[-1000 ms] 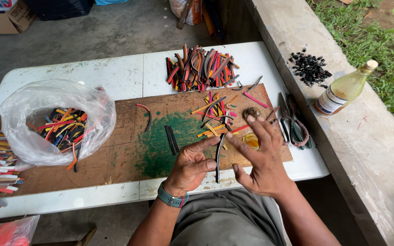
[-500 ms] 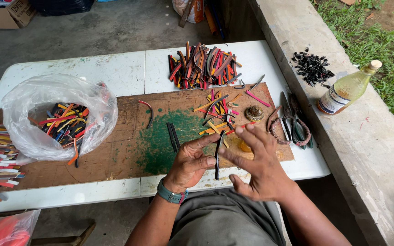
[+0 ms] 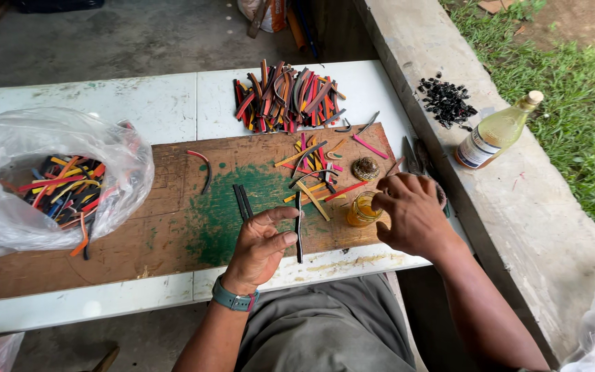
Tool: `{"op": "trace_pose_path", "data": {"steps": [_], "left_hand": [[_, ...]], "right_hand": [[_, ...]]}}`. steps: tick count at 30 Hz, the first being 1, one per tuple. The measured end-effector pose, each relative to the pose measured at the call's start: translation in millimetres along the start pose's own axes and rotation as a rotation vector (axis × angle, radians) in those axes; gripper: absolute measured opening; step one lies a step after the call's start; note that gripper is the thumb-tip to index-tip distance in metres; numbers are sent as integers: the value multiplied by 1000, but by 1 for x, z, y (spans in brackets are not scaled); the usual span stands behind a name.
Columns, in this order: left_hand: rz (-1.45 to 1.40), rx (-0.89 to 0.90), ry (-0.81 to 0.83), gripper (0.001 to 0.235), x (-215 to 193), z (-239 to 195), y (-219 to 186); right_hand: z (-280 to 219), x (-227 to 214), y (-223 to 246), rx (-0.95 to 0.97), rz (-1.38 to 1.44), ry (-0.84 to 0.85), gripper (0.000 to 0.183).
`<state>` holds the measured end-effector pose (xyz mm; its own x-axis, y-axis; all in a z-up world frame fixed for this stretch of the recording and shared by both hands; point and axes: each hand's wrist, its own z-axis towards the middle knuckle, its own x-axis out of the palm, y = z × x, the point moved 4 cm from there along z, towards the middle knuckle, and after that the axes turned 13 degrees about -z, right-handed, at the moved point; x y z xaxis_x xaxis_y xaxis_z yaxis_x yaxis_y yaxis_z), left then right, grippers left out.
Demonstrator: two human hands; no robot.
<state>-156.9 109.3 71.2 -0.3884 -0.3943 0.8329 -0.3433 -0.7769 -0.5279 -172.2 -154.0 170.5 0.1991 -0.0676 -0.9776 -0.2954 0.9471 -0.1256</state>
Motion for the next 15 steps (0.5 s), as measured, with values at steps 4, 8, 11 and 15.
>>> {"op": "trace_pose_path", "data": {"steps": [4,8,11,15], "left_hand": [[2,-20,-8,51,5,-2,6],[-3,-27,58,53,21,2,5],[11,-12,87,54,31,4,1],[76,56,81,56,41,4,-2]], "right_hand": [[6,19,1,-18,-27,95,25],[9,25,-1,-16,-9,111,33],[7,24,-4,15,-11,120,27],[-10,4,3,52,432,-141,40]]}}
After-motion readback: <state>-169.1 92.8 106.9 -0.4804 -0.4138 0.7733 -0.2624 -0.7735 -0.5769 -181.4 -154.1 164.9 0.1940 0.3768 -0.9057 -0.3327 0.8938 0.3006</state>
